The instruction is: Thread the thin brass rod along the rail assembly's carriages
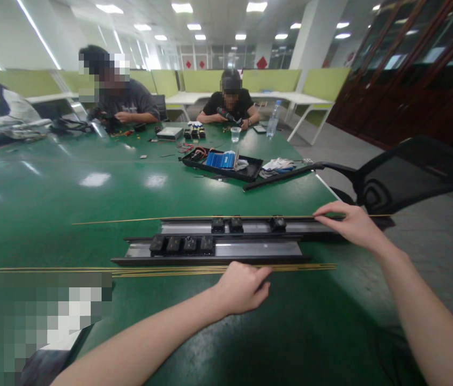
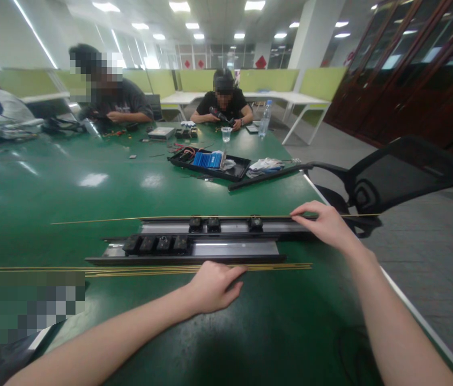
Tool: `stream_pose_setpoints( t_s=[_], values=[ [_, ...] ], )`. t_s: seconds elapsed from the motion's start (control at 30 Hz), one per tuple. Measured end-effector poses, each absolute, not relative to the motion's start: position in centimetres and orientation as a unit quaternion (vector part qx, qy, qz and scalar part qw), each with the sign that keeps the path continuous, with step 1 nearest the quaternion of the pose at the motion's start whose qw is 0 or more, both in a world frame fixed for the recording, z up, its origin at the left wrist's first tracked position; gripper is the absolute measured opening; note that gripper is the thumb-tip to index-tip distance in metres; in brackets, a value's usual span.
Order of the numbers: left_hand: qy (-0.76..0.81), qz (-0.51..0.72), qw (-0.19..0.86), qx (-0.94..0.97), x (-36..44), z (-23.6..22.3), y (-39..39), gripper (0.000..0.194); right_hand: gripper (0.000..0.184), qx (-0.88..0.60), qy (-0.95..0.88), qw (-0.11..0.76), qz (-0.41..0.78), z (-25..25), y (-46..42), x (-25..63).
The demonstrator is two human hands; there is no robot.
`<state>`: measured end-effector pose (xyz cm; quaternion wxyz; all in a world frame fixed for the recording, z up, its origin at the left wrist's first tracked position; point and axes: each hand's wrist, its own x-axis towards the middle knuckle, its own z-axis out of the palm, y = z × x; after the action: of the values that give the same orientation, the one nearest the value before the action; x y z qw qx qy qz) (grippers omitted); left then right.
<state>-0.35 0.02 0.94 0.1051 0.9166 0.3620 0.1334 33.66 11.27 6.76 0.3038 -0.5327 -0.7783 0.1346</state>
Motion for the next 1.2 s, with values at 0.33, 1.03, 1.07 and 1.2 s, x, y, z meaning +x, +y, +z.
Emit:
stream_pose_setpoints(
  t_s=[0.33,1.03,1.07,1.2],
  values=[
    [0.360,0.137,0.109,0.917,-0.4,0.8,0.1,0.036,0.030,-0.569,-0.755,0.294,0.139,7.1,11.2,35.0],
    [0.359,0.138,0.105,0.917,-0.3,0.8,0.0,0.034,0.029,-0.617,-0.719,0.300,0.113,6.7,11.5,38.9],
    [0.359,0.137,0.106,0.917,-0.3,0.8,0.0,0.035,0.029,-0.618,-0.717,0.301,0.115,6.8,11.4,38.9],
    [0.359,0.137,0.109,0.917,-0.3,0.8,0.0,0.035,0.029,-0.626,-0.707,0.304,0.121,6.8,11.2,39.1]
  ],
)
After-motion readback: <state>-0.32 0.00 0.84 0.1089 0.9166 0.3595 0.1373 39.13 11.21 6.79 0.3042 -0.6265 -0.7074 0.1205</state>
